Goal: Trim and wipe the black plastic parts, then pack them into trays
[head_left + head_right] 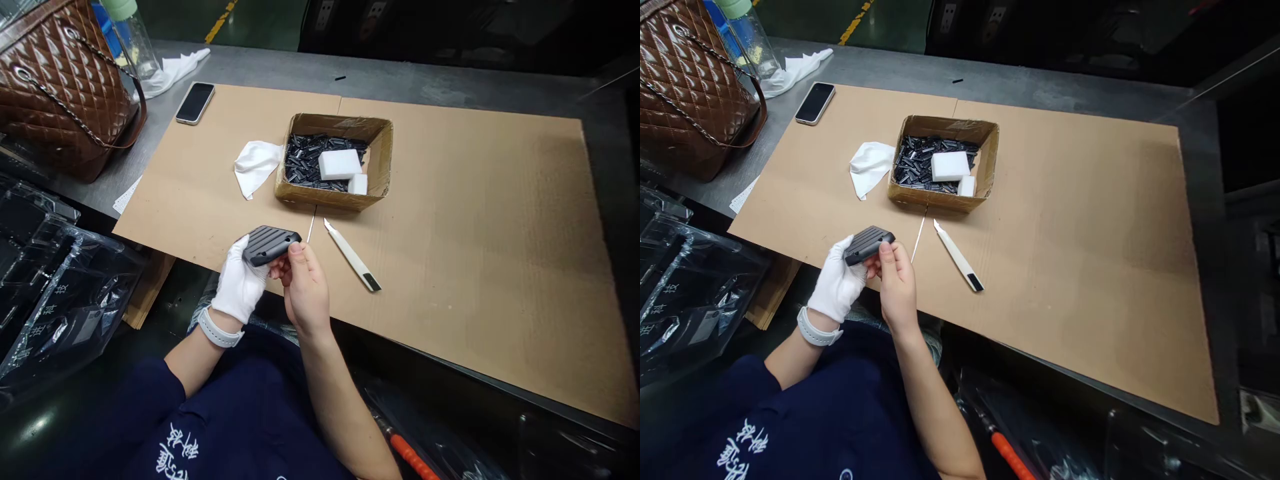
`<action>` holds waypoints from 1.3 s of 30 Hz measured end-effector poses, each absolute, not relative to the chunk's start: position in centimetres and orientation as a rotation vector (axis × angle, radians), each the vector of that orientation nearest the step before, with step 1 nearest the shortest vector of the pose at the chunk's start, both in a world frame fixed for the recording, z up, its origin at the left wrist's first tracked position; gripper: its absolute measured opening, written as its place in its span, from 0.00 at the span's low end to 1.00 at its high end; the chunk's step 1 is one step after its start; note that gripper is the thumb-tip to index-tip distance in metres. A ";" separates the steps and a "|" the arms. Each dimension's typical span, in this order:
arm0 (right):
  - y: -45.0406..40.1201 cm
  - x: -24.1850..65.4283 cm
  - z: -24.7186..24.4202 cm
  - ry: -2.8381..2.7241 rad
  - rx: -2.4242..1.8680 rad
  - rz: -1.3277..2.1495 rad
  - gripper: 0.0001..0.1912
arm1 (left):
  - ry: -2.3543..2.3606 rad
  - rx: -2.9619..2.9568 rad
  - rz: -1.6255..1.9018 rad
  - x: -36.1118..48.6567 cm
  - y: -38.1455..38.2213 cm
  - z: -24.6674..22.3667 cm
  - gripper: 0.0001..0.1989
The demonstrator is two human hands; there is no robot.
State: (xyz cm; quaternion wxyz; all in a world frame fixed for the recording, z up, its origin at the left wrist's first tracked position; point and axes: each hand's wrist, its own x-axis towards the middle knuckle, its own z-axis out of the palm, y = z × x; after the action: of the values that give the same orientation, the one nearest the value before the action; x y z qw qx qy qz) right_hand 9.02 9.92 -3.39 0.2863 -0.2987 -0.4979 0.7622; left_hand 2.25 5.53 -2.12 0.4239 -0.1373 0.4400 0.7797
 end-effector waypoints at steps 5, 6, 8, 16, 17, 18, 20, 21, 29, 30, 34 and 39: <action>9.8 8.6 -3.4 -1.709 -0.721 1.743 0.20 | 0.754 -0.466 2.030 3.3 4.4 -1.6 0.18; 9.8 8.6 -3.2 -1.759 -0.731 1.668 0.20 | 0.746 -0.430 1.999 3.6 3.9 -1.6 0.19; 10.1 8.6 -2.7 -1.844 -0.734 1.565 0.14 | 0.817 -0.250 1.851 3.8 2.5 -1.8 0.17; 13.2 8.8 0.5 -2.414 -0.189 1.587 0.11 | 1.815 0.470 1.912 -1.8 -2.9 0.4 0.18; 13.2 8.7 0.6 -2.429 -0.135 1.627 0.12 | 1.813 0.560 1.788 -2.5 -2.9 0.8 0.19; 13.1 8.6 0.7 -2.439 -0.082 1.664 0.12 | 1.771 0.651 1.631 -2.9 -2.8 1.1 0.17; 12.7 8.3 0.8 -2.450 -0.013 1.707 0.12 | 1.700 0.781 1.405 -3.5 -2.5 1.3 0.09; 12.6 8.2 0.7 -2.461 0.000 1.708 0.13 | 1.704 0.831 1.355 -3.6 -2.4 1.2 0.08; 21.2 5.5 -2.0 -2.212 -0.762 0.990 0.15 | 2.219 0.949 1.417 -4.5 -2.8 -0.5 0.18; 23.2 4.8 -2.5 -2.207 -0.922 0.901 0.14 | 2.287 0.905 1.462 -4.5 -2.7 -0.9 0.18; 29.2 2.1 -4.0 -2.414 -1.272 0.690 0.22 | 2.446 0.858 1.600 -4.1 -1.0 -2.3 0.13; 29.4 1.1 -4.1 -2.529 -1.371 0.434 0.20 | 2.331 0.917 1.714 -3.9 0.7 -3.6 0.12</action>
State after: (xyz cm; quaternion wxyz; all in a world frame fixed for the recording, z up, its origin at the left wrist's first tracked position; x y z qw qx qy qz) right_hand 1.08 29.42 -4.09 0.1157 -0.4681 -0.8635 0.1481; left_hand -3.94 0.74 -3.61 0.0532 0.3017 0.7669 0.5639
